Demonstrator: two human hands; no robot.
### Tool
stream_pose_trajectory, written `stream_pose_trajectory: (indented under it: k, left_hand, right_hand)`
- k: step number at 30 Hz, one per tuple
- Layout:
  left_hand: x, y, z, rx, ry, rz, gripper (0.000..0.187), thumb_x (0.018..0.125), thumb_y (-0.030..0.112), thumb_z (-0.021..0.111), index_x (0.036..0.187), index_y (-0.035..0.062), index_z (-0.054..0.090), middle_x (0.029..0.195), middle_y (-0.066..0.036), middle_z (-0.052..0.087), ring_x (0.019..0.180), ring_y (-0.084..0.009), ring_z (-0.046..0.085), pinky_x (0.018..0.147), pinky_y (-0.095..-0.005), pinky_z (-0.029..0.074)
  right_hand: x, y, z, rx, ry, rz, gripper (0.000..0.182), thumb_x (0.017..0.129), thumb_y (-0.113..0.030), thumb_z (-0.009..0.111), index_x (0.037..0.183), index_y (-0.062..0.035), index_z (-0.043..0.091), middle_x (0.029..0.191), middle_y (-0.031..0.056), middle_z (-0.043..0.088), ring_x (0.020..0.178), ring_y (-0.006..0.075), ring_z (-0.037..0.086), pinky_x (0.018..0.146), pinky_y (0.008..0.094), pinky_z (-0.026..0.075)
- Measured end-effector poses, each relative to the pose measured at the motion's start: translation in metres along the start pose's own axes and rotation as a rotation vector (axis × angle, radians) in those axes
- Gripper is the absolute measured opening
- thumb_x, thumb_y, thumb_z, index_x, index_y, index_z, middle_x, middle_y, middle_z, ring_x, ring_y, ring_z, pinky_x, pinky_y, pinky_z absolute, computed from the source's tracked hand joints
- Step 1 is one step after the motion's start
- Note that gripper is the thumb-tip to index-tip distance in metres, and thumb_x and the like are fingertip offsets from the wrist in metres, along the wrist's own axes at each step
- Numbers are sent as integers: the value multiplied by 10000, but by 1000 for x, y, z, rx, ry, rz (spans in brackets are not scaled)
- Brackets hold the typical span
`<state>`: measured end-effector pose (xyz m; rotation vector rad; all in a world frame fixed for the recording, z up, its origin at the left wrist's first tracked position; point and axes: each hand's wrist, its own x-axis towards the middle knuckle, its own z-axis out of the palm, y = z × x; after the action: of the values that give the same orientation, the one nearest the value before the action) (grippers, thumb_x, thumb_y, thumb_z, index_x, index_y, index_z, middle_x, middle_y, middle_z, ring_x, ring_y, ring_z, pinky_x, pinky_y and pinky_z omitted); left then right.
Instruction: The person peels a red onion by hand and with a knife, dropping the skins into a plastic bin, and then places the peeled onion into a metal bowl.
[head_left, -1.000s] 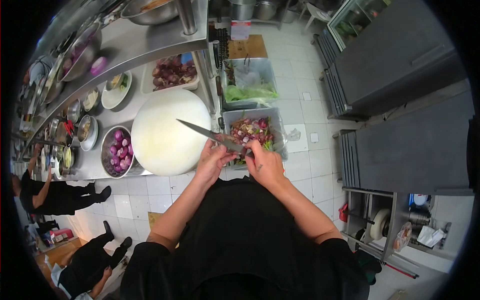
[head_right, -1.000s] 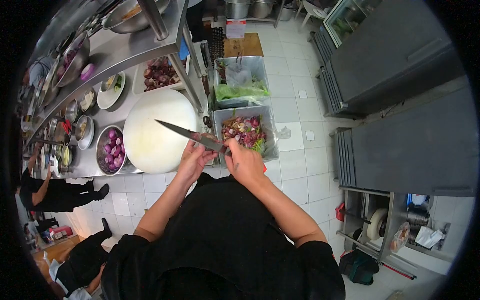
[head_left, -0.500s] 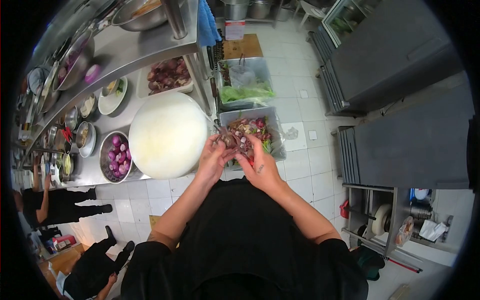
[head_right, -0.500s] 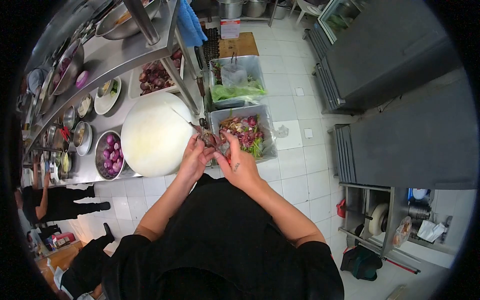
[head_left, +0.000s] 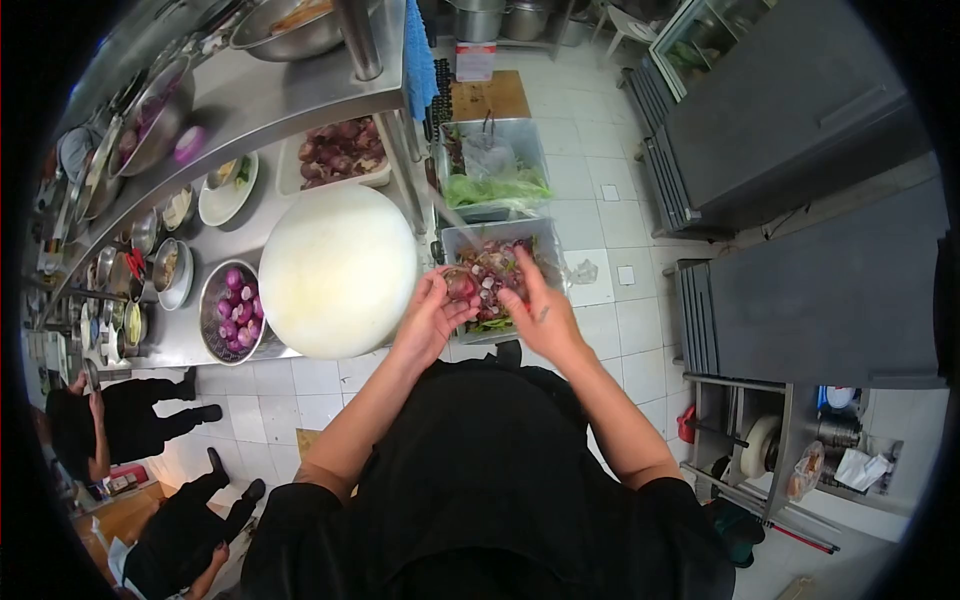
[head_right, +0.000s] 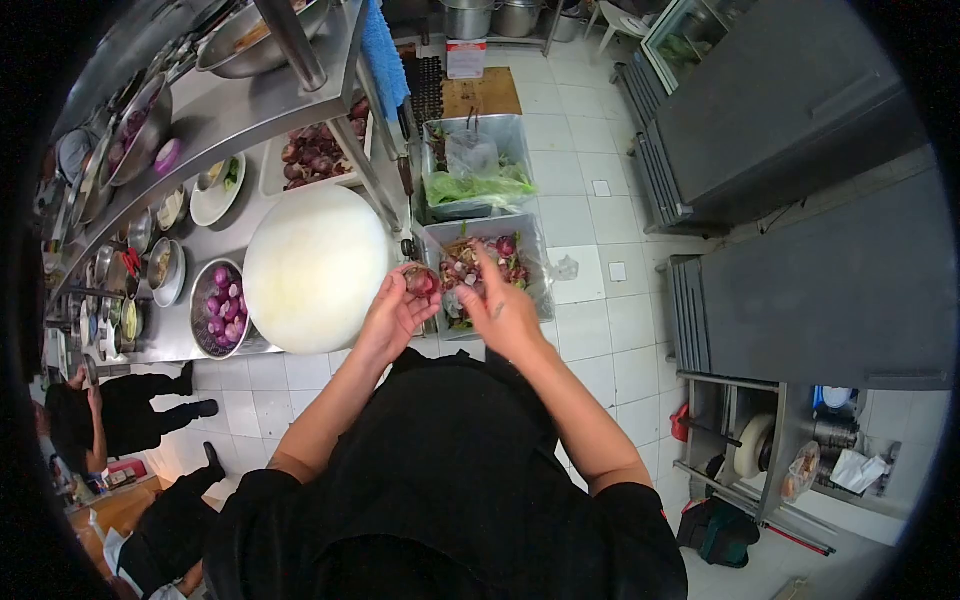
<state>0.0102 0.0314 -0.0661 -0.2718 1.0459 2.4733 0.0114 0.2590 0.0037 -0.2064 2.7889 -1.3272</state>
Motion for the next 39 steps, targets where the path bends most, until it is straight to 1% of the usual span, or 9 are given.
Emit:
stream_pose_trajectory:
  k: [3, 4, 9, 15, 24, 27, 34, 37, 39]
  left_hand:
    - [-1, 3, 9, -20, -29, 88, 528, 1094, 311, 618, 1556, 133, 434, 1380, -89, 631, 1245, -233, 641, 1066, -423, 538]
    - [-1, 3, 11, -2, -32, 111, 541, 1081, 265, 636, 1563, 132, 428, 1385, -84, 629, 1253, -229, 638, 1066, -422, 538]
    - [-7, 8, 21, 114, 26, 183, 553, 1028, 79, 674, 1533, 86, 449, 1396, -92, 623, 1271, -219, 631, 1068, -422, 538]
    - [0, -5, 3, 188, 65, 254, 394, 1015, 53, 670, 1383, 6, 538, 1301, -112, 684, 1192, -213, 672, 1053, -422, 544]
    - [-14, 3, 13, 225, 64, 277, 341, 970, 29, 700, 1290, -11, 590, 1226, -102, 712, 1093, -202, 696, 933, -392, 581]
    - [-12, -3, 5, 192, 48, 241, 399, 948, 2, 755, 1296, 9, 561, 1283, -118, 672, 1166, -223, 681, 965, -383, 596]
    - [-14, -8, 19, 227, -5, 152, 366, 954, 20, 762, 1269, 23, 575, 1220, -100, 701, 1130, -196, 689, 957, -365, 592]
    - [-13, -10, 19, 260, -21, 83, 334, 961, 38, 764, 1242, 28, 584, 1200, -99, 712, 1098, -182, 698, 942, -352, 594]
    - [-10, -16, 2, 287, -46, 56, 307, 965, 53, 768, 1217, 30, 596, 1185, -97, 717, 1070, -177, 704, 932, -347, 596]
  right_hand:
    - [-9, -9, 10, -133, 16, -174, 562, 964, -181, 717, 1448, -38, 470, 803, 214, 725, 754, 443, 721, 668, 530, 548]
    - [-11, -16, 10, -116, -9, -143, 490, 924, -134, 737, 1348, -58, 505, 779, 210, 717, 739, 442, 713, 650, 542, 543]
    - [-12, -15, 13, -213, 28, -217, 403, 902, -100, 740, 1242, -64, 526, 767, 190, 711, 719, 430, 708, 629, 542, 536]
    - [-12, -18, 10, -213, 35, -271, 336, 886, -70, 738, 1161, -70, 545, 802, 168, 711, 728, 415, 704, 620, 524, 534]
    - [-18, -4, 20, -219, 19, -320, 294, 861, -44, 736, 1026, -59, 493, 847, 165, 670, 763, 426, 685, 624, 537, 517]
    - [-22, -4, 15, -214, 10, -314, 292, 861, -37, 728, 1024, -53, 487, 847, 167, 666, 768, 431, 682, 625, 540, 514]
    - [-36, 27, 16, -220, 60, -302, 249, 883, -41, 704, 1026, -54, 501, 855, 180, 675, 779, 435, 686, 639, 540, 525]
    - [-46, 64, 16, -264, 65, -210, 211, 912, -57, 685, 1045, -55, 520, 846, 191, 687, 773, 440, 690, 647, 547, 534]
    - [-54, 94, 7, -306, 40, -49, 187, 942, -81, 673, 1056, -69, 525, 852, 211, 710, 767, 453, 695, 657, 560, 540]
